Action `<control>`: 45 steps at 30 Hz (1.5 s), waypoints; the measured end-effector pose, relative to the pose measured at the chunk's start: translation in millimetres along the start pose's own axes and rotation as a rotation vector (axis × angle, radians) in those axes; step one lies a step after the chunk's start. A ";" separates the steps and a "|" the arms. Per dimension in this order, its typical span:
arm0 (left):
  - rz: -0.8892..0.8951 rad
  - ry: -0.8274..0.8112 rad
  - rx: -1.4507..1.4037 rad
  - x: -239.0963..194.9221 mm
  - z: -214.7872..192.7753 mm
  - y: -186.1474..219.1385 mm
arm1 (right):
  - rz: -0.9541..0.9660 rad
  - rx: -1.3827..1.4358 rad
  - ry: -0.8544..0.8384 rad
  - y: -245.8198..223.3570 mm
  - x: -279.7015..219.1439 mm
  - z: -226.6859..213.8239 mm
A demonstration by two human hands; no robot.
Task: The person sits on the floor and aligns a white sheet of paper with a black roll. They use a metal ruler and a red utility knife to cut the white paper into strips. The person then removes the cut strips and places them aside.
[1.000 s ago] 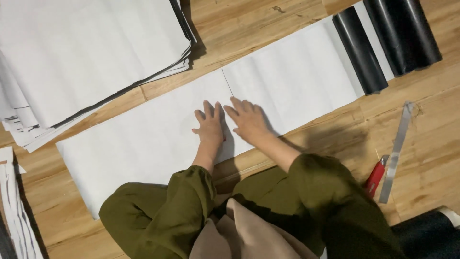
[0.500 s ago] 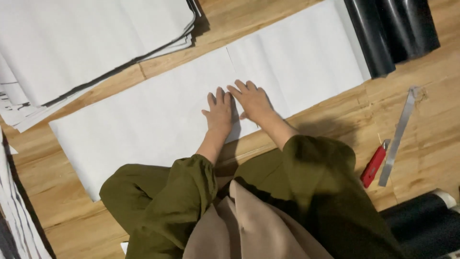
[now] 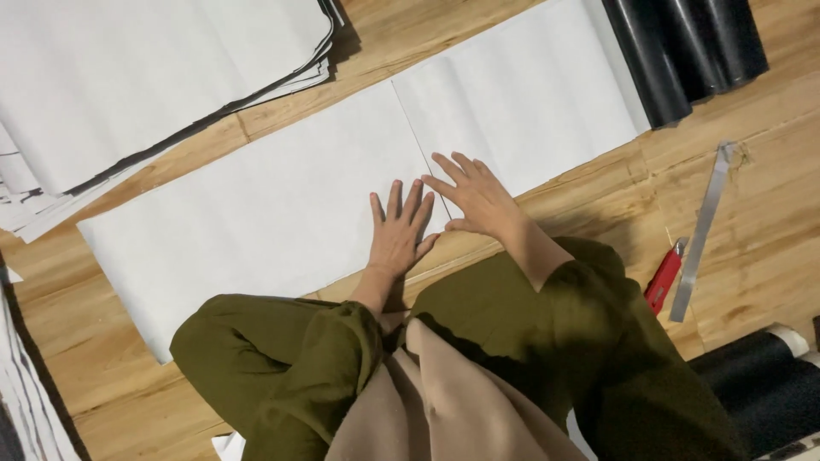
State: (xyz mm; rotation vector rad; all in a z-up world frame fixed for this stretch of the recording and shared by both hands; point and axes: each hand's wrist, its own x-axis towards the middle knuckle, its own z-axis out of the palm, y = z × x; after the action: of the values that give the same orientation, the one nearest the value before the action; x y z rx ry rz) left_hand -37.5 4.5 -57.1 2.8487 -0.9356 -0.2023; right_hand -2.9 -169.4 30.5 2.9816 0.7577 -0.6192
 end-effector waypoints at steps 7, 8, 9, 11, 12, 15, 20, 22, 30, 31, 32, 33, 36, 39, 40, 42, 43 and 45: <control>0.000 0.025 0.042 0.9 7.8 -3.5 | -0.002 -0.094 -0.029 -3.0 1.2 12.5; -0.001 0.028 0.040 0.9 9.1 -3.4 | -0.008 -0.111 -0.042 -2.8 1.8 12.8; -0.002 0.031 0.038 0.9 10.4 -3.5 | -0.013 -0.128 -0.056 -2.7 2.6 13.0; 0.000 0.042 0.040 0.5 11.9 -4.0 | -0.019 -0.115 -0.055 -0.6 4.0 18.0; 0.002 0.053 0.042 0.4 13.2 -4.3 | -0.024 -0.101 -0.055 0.5 4.7 20.9; 0.003 0.059 0.032 -0.1 16.1 -5.1 | -0.018 -0.078 -0.072 0.3 6.2 24.2; 0.002 0.070 0.028 -0.2 16.1 -6.3 | -0.012 -0.069 -0.073 1.6 6.9 28.2; 0.002 0.070 0.029 -1.7 16.9 -5.7 | -0.011 -0.061 -0.080 0.2 5.5 27.8; -0.006 0.085 0.028 -1.2 19.8 -6.2 | -0.014 -0.047 -0.095 -2.4 5.0 22.6; -0.007 0.084 0.029 -1.7 19.8 -6.6 | -0.014 -0.046 -0.094 -2.8 5.1 23.5; -0.008 0.081 0.026 -1.6 20.0 -6.1 | -0.015 -0.041 -0.085 -2.6 4.6 24.4; -0.010 0.078 0.023 -1.5 20.2 -5.6 | -0.015 -0.035 -0.076 -2.4 4.0 25.3; -0.015 0.107 0.009 -0.8 20.5 -5.4 | -0.014 -0.022 -0.081 -3.0 3.8 19.8; -0.015 0.127 0.009 -1.5 22.7 -5.7 | -0.007 -0.030 -0.090 -4.5 2.7 19.3; -0.014 0.127 0.008 -1.8 22.5 -5.5 | -0.006 -0.030 -0.090 -4.8 2.6 19.6; -0.012 0.139 0.001 -1.9 21.7 -5.7 | -0.007 -0.035 -0.098 -5.6 2.8 19.6; -0.011 0.141 0.002 1.7 19.9 -7.2 | -0.006 -0.036 -0.097 -3.0 5.0 18.8; 0.000 0.153 -0.012 -0.9 16.8 -6.6 | -0.007 -0.017 -0.099 -3.7 3.3 21.0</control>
State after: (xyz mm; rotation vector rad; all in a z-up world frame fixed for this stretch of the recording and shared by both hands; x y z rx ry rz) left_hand -37.2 8.8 -74.6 2.8051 -0.9003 0.0104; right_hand -9.8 -166.6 10.2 2.9085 0.7621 -0.7505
